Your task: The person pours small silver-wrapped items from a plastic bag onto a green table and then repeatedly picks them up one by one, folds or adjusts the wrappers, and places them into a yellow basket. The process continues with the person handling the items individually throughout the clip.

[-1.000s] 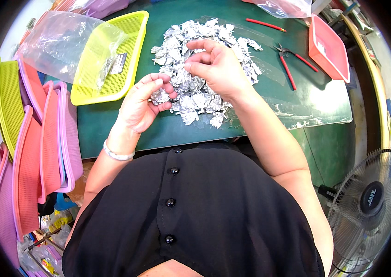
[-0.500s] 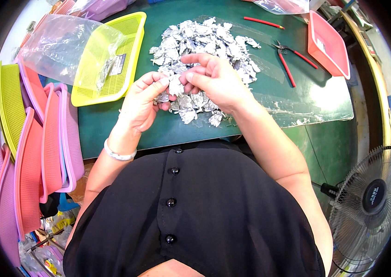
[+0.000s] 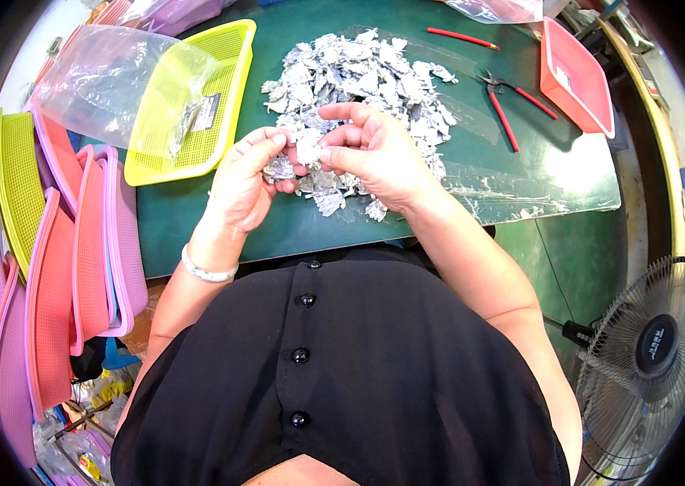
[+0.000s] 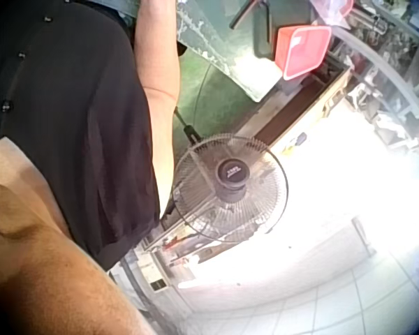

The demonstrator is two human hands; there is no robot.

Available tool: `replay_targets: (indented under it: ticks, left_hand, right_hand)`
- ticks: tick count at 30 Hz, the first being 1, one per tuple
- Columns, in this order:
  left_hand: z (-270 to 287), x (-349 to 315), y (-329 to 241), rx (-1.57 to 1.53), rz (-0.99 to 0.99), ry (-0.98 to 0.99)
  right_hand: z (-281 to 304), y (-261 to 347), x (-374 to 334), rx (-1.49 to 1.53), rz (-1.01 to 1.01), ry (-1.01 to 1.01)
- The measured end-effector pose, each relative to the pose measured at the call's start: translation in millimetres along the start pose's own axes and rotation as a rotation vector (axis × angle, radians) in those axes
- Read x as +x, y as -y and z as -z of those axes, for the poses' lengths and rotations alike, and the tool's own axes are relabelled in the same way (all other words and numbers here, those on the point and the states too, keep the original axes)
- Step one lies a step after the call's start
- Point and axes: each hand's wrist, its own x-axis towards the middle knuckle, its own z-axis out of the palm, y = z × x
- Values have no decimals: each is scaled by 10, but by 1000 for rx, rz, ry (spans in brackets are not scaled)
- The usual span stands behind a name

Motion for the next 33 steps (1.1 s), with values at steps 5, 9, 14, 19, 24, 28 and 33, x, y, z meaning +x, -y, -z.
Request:
replay_targets:
  ticks: [5,9,14,19,24,28,33]
  left_hand:
    - [-31,30,-15,124,-87,-47]
    - [-61,37,-32,253,-149,-57]
    - [-28,70,-19,352,-175,-56]
    - [-62,52,-25,335,-177,-80]
    - [-11,65,43,219,-175,-41]
    - [110,67,65,-42,-59,30]
    - [198,73,98,-277,-8,140]
  right_hand:
    - [-15,22,-5,-32,-21,0]
    - [-20,22,-15,-38,-27,-5]
    - [-33,14,-26,-52,-15,-4]
    - [-15,-59,-20,-349,146,-37]
    - [-91,-70,-72,-670,450,-24]
    - [-61,-82,-35,-695,477,-78]
    - [33,-59,-11,-948,494,-131]
